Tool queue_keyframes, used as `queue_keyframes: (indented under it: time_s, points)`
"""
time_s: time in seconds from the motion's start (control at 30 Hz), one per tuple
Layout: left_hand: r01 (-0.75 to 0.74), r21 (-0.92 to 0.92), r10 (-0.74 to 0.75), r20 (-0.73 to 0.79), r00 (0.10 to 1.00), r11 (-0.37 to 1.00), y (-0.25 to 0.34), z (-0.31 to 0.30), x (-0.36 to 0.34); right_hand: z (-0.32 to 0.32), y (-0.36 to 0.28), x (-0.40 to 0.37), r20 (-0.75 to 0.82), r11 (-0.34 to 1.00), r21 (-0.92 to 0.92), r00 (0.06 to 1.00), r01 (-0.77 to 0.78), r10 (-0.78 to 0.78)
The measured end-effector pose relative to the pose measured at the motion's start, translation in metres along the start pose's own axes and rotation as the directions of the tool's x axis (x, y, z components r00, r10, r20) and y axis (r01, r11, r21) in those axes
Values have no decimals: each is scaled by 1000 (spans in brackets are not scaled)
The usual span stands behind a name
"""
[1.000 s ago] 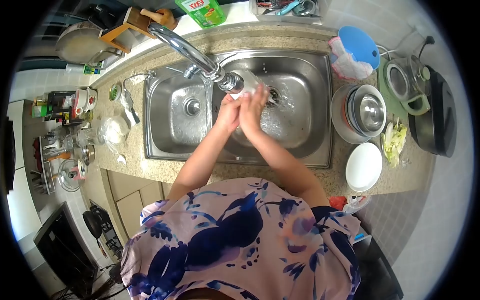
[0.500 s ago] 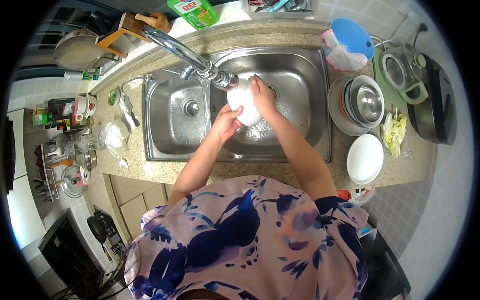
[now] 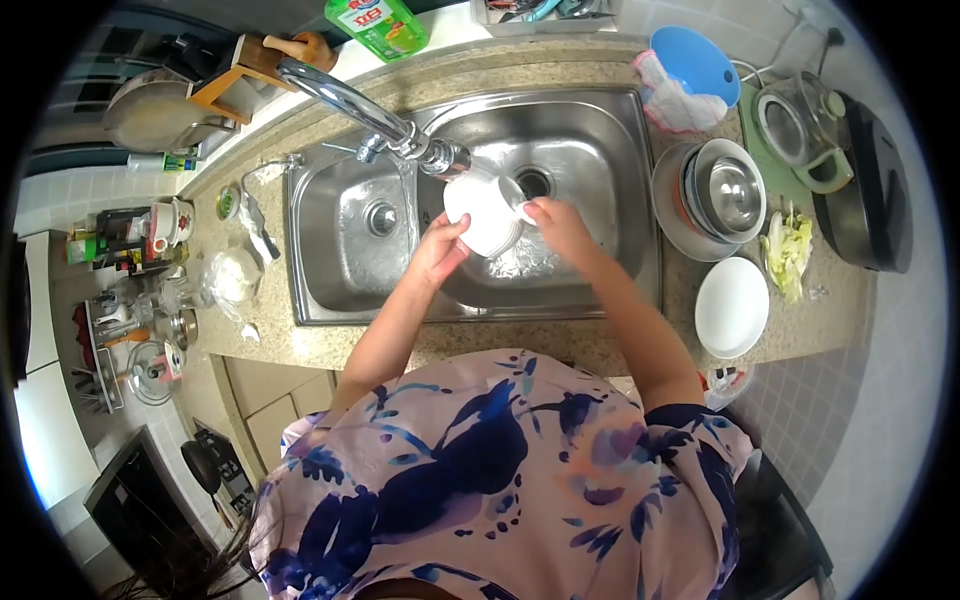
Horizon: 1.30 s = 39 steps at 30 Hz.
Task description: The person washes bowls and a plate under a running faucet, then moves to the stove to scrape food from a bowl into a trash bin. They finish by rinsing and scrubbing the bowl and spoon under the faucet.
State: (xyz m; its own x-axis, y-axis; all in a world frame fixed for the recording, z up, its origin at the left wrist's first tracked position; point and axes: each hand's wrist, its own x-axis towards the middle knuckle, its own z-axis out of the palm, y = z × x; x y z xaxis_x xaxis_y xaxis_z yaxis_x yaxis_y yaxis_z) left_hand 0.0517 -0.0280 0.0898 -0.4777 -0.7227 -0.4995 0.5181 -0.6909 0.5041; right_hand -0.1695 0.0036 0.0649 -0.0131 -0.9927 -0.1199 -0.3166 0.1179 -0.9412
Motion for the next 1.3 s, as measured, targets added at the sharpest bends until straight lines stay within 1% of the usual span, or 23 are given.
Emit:
queue_keyframes:
  time_s: [0.07, 0.2, 0.27, 0.3, 0.37, 0.4, 0.47, 0.53, 0.6, 0.63, 0.67, 0.7, 0.73, 0.8, 0.87, 0.93, 0.97, 1.0, 1.07, 1.13, 1.2, 1.27, 1.3]
  points:
    - [-10, 1, 10, -6, 1000, 1000, 0, 1, -1, -8, 5, 5, 98, 977, 14, 972, -214, 212]
    - [-68, -32, 68, 9, 998, 997, -1, 12, 5, 20, -19, 13, -85, 957, 253, 982, -142, 168]
    - [-76, 10, 76, 8, 997, 997, 2, 11, 9, 58, -40, 17, -375, 915, -10, 847, 402, -376]
    - [-51, 94, 46, 47, 998, 994, 2, 10, 10, 58, -54, 20, -378, 915, -10, 846, 403, -377]
    - [-53, 245, 18, 140, 990, 968, 6, 9, 11, 43, -91, 29, -77, 511, -689, 648, 515, -758]
    - [-52, 249, 19, 135, 991, 967, 10, 11, 9, 40, -96, 37, -80, 514, -684, 648, 517, -758]
    - [-38, 389, -36, 182, 983, 921, 16, 17, 3, 34, -95, 63, 190, 793, -503, 939, 344, -286]
    - [1, 495, -105, 181, 978, 869, 19, 9, 1, 23, -87, 93, 317, 996, 55, 947, -69, 48]
    - [52, 503, -190, 226, 955, 862, 28, 16, -8, 20, -40, 109, 335, 985, 120, 939, -124, 77]
    - [48, 413, -168, 260, 951, 910, 30, 26, -15, 10, -28, 108, 480, 821, 403, 857, -406, 188]
    - [42, 408, -161, 261, 952, 912, 29, 26, -15, 5, -18, 109, 640, 508, 569, 736, -647, 221]
    - [25, 243, -93, 274, 957, 970, 26, 25, -14, 7, -12, 96, 631, 333, 670, 745, -663, 215]
    - [7, 70, -26, 274, 961, 998, 22, 23, -11, 16, 0, 88, 634, 338, 664, 742, -667, 218]
    - [-49, -29, 55, 257, 965, 998, 11, 17, 6, 34, 27, 72, 232, 244, 920, 927, -308, 296]
    - [-144, -344, 168, 42, 985, 928, 5, 21, 18, 45, 11, 53, 139, 234, 947, 937, -220, 319]
    - [-175, -310, 190, 18, 982, 934, 1, 24, 27, 61, -5, 40, -267, 746, 658, 897, -97, 353]
    - [-210, -276, 217, -5, 976, 938, 0, 26, 30, 75, -10, 36, -371, 831, 556, 898, 11, 236]
    - [-243, -239, 244, -24, 969, 940, -2, 28, 32, 86, -21, 30, -522, 987, 143, 853, 68, 17]
    - [-226, -77, 214, -137, 967, 971, -4, 32, 30, 95, -52, 19, -474, 942, -328, 850, 73, -231]
    - [-160, 48, 164, -83, 983, 986, -2, 43, 16, 87, -56, 27, -360, 861, -460, 842, 215, -402]
    - [-127, 131, 134, -48, 990, 983, -8, 21, 12, 69, -45, 44, -209, 872, -440, 920, 214, -332]
    - [-97, 210, 102, -17, 995, 973, -9, 13, 2, 55, -28, 63, -29, 976, -191, 994, 99, -107]
    - [-81, 211, 85, -10, 996, 974, -6, 17, -4, 48, -22, 68, 79, 971, 208, 992, -114, 100]
